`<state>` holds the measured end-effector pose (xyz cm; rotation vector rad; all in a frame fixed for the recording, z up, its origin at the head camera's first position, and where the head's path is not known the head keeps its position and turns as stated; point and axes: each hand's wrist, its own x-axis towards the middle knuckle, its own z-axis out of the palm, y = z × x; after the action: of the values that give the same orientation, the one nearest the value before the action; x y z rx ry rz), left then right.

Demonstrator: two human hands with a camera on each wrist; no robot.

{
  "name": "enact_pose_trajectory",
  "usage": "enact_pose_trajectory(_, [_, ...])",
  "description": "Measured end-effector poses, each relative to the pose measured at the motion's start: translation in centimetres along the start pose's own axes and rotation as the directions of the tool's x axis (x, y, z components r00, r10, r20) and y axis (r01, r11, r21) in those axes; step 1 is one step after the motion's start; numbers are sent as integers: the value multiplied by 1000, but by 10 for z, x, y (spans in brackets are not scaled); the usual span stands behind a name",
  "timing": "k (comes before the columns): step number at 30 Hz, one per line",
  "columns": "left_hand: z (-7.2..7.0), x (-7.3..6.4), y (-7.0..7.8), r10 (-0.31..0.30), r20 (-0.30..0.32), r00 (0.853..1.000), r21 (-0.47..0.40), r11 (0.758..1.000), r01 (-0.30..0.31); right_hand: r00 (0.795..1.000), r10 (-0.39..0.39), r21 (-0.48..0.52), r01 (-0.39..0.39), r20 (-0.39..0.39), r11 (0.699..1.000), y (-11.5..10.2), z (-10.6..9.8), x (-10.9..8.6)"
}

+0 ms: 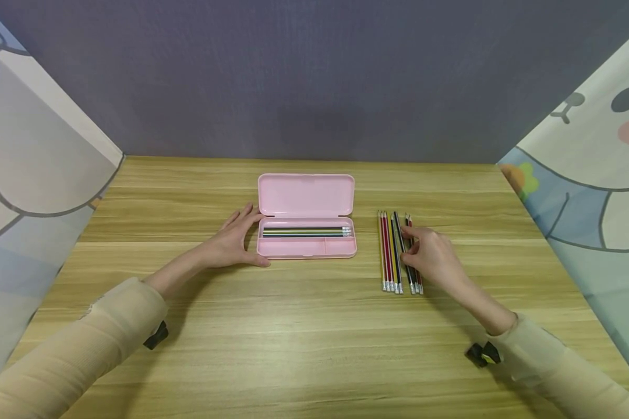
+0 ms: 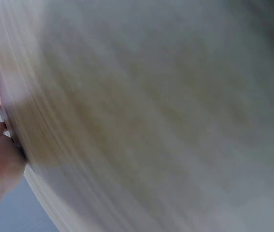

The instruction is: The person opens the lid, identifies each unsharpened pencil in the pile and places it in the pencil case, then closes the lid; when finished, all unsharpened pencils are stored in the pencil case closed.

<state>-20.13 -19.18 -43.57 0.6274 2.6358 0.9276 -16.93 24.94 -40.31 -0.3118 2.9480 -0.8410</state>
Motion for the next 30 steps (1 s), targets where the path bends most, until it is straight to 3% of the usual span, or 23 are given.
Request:
enact_pose_trajectory(16, [0, 0, 0, -6, -4, 1000, 11, 1000, 6, 995, -81, -116, 75, -50, 990, -7, 1, -2])
enact_pose_trajectory(30, [0, 0, 1, -7, -6, 1000, 4, 1000, 7, 1000, -2, -52, 3, 20, 999, -7, -1, 5])
